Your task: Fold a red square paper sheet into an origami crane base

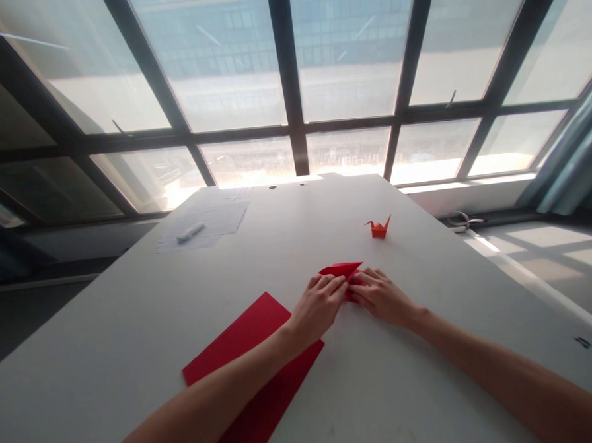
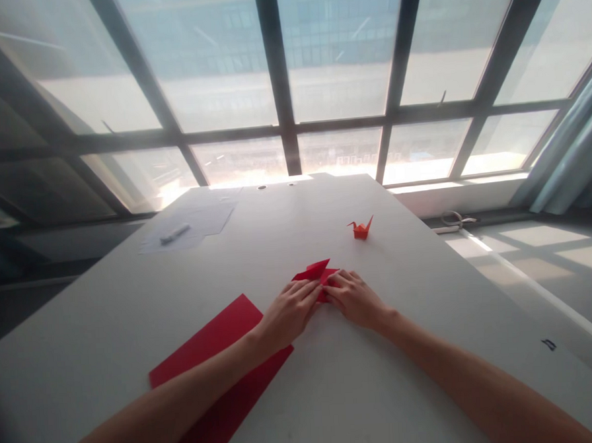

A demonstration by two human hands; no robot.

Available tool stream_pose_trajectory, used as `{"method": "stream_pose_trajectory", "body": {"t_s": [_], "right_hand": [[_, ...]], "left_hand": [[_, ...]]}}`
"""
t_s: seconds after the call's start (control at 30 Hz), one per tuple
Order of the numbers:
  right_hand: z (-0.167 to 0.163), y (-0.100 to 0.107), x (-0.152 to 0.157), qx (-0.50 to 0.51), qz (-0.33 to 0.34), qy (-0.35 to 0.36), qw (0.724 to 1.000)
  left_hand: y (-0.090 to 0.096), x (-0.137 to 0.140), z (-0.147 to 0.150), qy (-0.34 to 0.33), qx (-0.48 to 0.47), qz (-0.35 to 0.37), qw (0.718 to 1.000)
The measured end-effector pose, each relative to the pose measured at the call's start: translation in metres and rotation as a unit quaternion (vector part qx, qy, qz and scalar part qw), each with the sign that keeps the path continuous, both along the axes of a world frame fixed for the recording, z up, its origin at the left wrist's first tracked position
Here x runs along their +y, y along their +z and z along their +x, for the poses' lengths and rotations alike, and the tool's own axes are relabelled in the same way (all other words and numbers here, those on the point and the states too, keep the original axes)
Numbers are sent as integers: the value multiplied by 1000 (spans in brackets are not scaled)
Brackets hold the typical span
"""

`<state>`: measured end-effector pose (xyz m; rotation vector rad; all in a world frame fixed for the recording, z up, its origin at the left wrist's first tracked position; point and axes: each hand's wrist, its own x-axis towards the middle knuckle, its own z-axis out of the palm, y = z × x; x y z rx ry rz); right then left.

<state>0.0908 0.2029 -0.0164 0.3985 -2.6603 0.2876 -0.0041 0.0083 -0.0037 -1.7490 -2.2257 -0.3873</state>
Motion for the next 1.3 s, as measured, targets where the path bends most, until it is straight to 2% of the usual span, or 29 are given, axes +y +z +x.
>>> {"method": "stream_pose_trajectory", "body": {"t_s": [0.07,0.23,0.4,0.53,0.67,0.8,1.0,1.3], "right_hand": [[1,0,0,-13,-3,-6,1000],[3,3,0,-32,1,-31,999],[8,8,-4,-46,11,-35,998],[13,9,-13,-46,16,-49,998],[17,10,-19,-53,17,-33,998],[17,11,-19,-50,25,-21,998],[18,11,-17,-45,37,-21,998],[19,10,-16,-44,26,-18,999]], "left_hand": [[-2,-2,7,11,12,-19,1000],[-10,-4,12,90,45,-32,994],[-12,-2,17,24,67,-50,996],[-19,-2,16,39,20,-60,997],[-22,-3,9,52,-29,-85,995],[-22,-3,3,57,-46,-78,994],[-26,-3,-17,141,-75,-86,983],[-34,-3,-23,174,-97,-95,975]]}}
